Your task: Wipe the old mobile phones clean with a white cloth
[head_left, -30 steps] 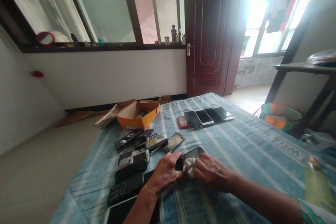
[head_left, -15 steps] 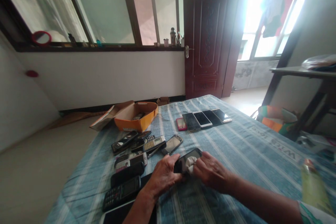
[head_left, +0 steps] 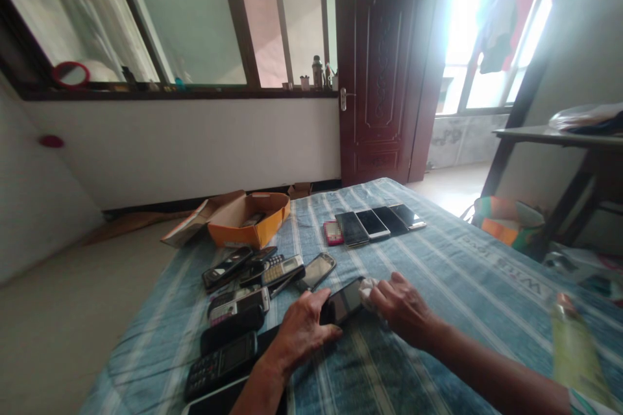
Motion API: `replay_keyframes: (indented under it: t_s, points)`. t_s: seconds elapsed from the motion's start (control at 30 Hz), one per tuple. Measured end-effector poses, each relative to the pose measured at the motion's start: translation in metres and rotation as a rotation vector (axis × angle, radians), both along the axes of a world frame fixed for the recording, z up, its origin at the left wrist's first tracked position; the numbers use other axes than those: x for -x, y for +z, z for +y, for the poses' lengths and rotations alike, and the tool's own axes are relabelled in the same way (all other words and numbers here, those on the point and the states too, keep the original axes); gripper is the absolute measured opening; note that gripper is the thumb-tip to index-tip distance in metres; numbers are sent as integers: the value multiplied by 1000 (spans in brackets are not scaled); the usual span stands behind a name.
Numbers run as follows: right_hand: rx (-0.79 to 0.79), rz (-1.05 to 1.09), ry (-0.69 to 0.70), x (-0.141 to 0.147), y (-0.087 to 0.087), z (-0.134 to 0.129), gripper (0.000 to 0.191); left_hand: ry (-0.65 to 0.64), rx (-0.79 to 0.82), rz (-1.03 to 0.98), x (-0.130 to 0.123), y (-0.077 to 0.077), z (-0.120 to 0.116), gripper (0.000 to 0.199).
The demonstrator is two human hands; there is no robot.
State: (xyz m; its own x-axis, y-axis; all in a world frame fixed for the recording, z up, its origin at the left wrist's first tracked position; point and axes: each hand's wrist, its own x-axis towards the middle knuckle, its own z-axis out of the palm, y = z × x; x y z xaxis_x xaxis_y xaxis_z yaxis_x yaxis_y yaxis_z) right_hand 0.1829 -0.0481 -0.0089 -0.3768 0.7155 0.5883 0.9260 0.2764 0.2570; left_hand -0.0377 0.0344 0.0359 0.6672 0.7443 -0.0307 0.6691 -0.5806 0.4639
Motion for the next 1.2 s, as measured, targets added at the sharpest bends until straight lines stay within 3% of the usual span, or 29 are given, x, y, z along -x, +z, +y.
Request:
replay_keyframes:
  t_s: [0.2,0.3,0.47,0.6,0.73,0.9,1.2]
  points:
    - [-39,-48,86,52,-2,-2,17,-9,-17,-13,1,-2,-1,35]
    - [-60,-45,88,64,-2,0,14,-28,-20,-41,1,-2,0,34]
    - [-15,-6,90,42,-3,0,19,4,-7,-1,0,-5,1,55]
    - [70,67,-5,12,-4,4,20,33,9,38,-2,-5,1,63]
    - [214,271,-132,-8,-1,8,18,37,7,32,-2,-3,-1,65]
    - [467,881,-322,-18,6,12,15,19,4,11,-1,-1,-2,52]
    - [785,1312,-318,-7,23,31,14,52,5,-4,0,-5,-5,66]
